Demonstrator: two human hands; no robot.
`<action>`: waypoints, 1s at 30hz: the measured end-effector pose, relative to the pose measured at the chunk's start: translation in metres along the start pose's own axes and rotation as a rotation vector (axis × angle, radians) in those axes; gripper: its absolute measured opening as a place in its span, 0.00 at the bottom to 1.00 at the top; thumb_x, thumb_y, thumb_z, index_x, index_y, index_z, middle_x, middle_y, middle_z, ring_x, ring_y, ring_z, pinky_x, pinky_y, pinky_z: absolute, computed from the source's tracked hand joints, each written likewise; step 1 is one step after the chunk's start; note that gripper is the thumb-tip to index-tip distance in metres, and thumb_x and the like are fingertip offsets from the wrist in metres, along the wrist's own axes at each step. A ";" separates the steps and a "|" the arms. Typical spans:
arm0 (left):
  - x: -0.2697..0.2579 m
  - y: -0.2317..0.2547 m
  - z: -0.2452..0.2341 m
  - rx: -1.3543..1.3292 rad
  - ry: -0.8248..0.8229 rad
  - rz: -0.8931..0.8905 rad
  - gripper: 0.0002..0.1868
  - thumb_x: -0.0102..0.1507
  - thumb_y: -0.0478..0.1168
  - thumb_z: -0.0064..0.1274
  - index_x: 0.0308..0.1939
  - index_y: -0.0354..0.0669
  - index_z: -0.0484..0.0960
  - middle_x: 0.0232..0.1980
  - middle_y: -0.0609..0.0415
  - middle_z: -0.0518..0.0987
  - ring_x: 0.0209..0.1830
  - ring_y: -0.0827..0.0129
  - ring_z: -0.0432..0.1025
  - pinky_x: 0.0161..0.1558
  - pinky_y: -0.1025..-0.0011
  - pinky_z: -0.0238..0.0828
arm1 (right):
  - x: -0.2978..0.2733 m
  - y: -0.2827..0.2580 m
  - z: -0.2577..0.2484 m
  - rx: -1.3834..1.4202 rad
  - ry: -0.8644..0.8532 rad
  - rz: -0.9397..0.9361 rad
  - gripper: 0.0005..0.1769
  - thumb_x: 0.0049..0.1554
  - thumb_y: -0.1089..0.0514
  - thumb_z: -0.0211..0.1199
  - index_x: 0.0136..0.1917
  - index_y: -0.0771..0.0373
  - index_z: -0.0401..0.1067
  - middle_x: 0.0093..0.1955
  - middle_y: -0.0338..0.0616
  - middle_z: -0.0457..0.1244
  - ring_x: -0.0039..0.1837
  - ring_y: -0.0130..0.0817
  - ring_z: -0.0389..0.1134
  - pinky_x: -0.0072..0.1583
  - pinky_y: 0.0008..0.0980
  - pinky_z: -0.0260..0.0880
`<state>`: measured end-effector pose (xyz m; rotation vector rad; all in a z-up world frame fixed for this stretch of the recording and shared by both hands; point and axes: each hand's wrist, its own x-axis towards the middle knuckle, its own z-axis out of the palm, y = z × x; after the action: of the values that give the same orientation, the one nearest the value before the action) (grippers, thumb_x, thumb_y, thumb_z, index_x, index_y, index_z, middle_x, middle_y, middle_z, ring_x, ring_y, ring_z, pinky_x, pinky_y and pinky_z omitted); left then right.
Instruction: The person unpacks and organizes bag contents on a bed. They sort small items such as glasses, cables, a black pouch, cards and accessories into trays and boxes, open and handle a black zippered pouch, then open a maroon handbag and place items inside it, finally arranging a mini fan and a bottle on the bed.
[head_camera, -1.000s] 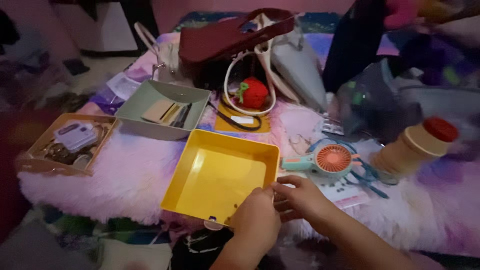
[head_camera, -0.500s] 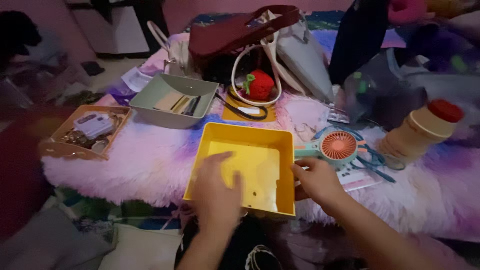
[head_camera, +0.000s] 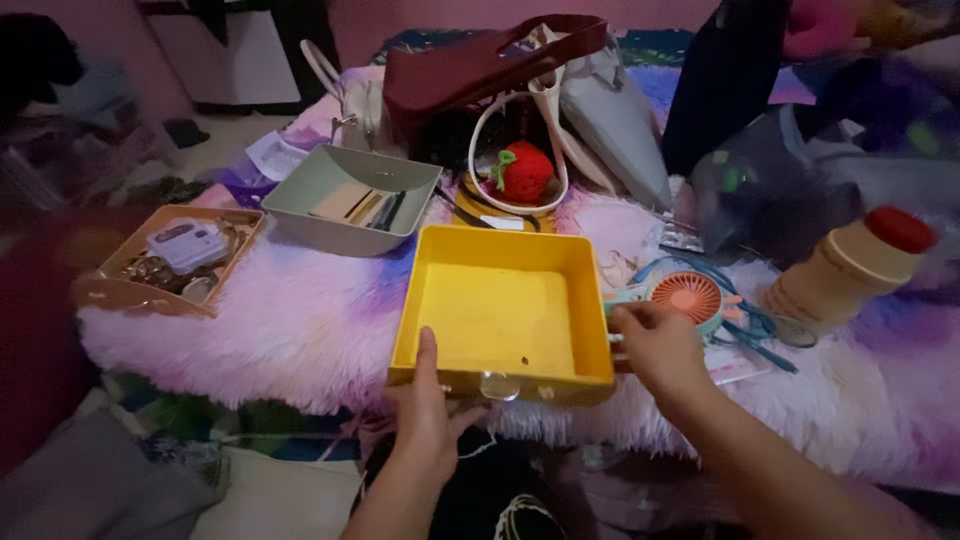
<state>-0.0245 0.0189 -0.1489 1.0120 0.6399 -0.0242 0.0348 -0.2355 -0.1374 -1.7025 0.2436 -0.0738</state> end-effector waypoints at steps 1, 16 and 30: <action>0.004 -0.001 0.003 -0.031 0.010 -0.022 0.47 0.59 0.70 0.46 0.76 0.55 0.56 0.72 0.44 0.69 0.67 0.42 0.69 0.62 0.40 0.69 | 0.002 0.002 -0.005 0.024 0.024 0.004 0.19 0.61 0.53 0.59 0.55 0.71 0.76 0.48 0.52 0.72 0.41 0.40 0.74 0.40 0.36 0.76; 0.020 -0.011 -0.001 0.040 0.156 -0.043 0.45 0.63 0.61 0.51 0.75 0.48 0.47 0.69 0.39 0.68 0.63 0.40 0.75 0.55 0.41 0.78 | 0.033 0.030 -0.058 -0.111 0.443 0.035 0.51 0.47 0.42 0.76 0.71 0.61 0.50 0.57 0.53 0.61 0.49 0.44 0.68 0.40 0.43 0.69; 0.053 0.010 -0.045 -0.014 0.375 0.204 0.38 0.63 0.64 0.41 0.71 0.48 0.67 0.65 0.47 0.75 0.60 0.50 0.73 0.49 0.44 0.75 | 0.012 0.017 -0.041 0.235 0.334 -0.326 0.28 0.63 0.61 0.63 0.68 0.60 0.49 0.62 0.55 0.61 0.56 0.43 0.71 0.50 0.40 0.80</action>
<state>-0.0004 0.0746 -0.1844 1.0739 0.8722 0.3562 0.0371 -0.2800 -0.1497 -1.4751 0.1936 -0.6088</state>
